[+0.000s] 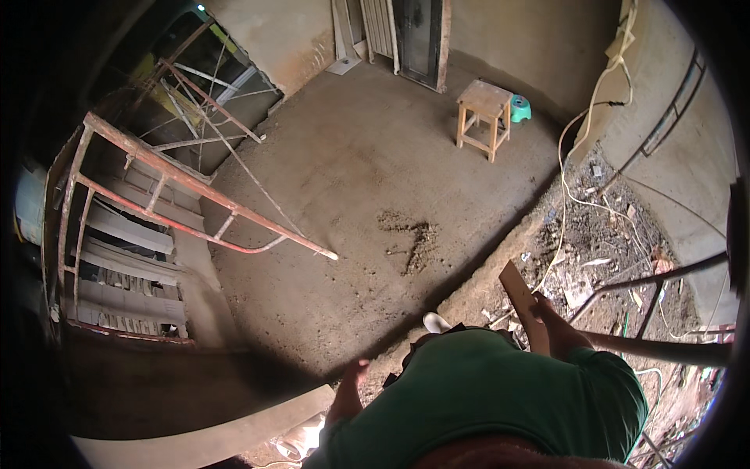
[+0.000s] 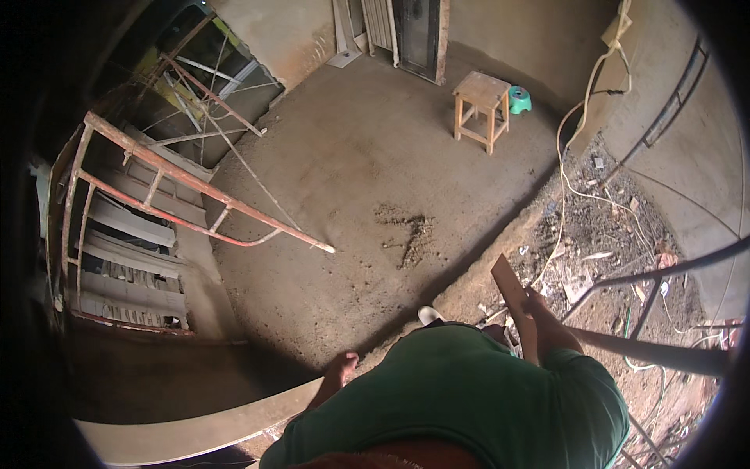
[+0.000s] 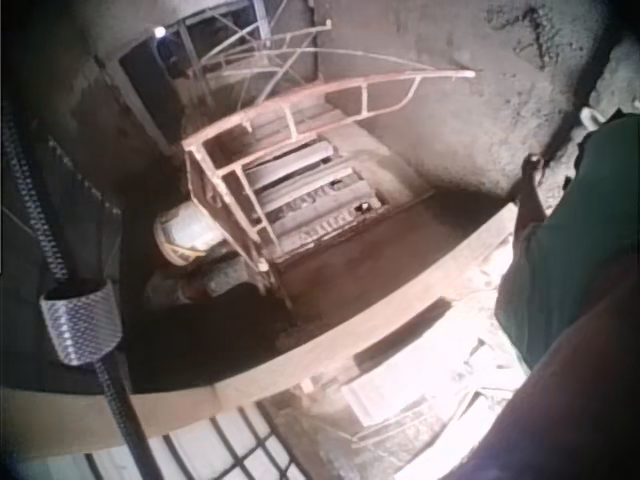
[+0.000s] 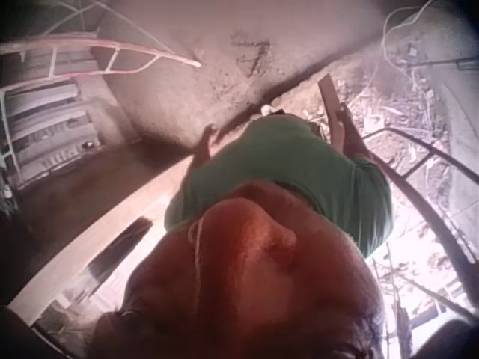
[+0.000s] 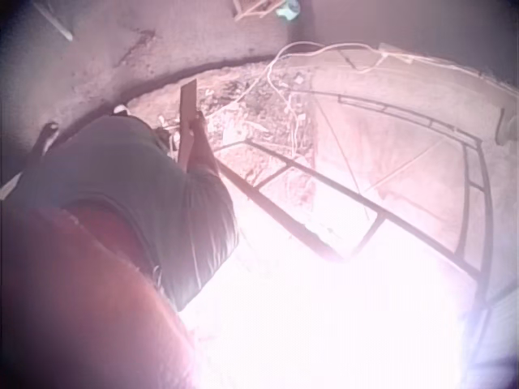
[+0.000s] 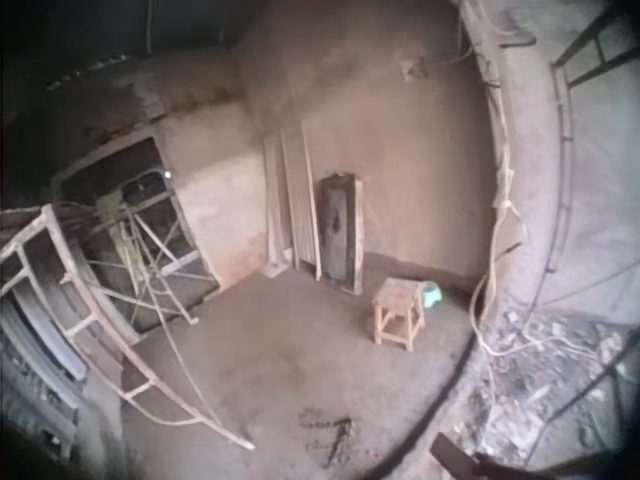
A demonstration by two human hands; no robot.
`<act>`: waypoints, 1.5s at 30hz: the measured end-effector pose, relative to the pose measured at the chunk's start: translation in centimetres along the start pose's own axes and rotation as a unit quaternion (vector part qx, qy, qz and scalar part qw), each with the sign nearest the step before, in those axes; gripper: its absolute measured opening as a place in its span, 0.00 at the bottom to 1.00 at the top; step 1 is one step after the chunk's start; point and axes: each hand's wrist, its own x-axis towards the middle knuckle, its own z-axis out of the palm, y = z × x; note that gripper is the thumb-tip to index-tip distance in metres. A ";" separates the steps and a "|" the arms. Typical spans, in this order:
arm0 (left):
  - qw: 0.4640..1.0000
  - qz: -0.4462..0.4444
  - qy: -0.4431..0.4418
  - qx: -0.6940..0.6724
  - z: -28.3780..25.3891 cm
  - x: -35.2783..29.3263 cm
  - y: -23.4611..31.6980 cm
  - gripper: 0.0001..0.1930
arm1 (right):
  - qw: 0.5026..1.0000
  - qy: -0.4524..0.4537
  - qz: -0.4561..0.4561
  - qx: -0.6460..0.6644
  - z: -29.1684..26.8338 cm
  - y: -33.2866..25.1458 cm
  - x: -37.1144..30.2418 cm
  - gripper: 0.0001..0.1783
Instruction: The person uses a wooden straightedge to level and smooth a freshly poured concrete floor. They repeatedly drag the tool across the surface to remove high spots and fill low areas, occasionally stepping back to reposition. The person also removes debris from the floor and adjusts a string line before continuing to screed.
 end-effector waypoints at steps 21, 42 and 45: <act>0.993 0.075 0.091 -0.012 -14.4 21.8 20.6 0.14 | 0.922 0.020 -0.007 0.386 -9.8 -2.6 32.4 0.24; 1.000 -0.004 0.024 -0.013 -32.0 39.6 41.8 0.20 | 0.975 -0.073 -0.129 0.163 -20.8 -57.1 61.2 0.27; 0.996 -0.046 0.064 0.034 -37.7 46.3 39.9 0.20 | 0.974 -0.092 -0.130 0.160 -19.4 -60.4 62.5 0.27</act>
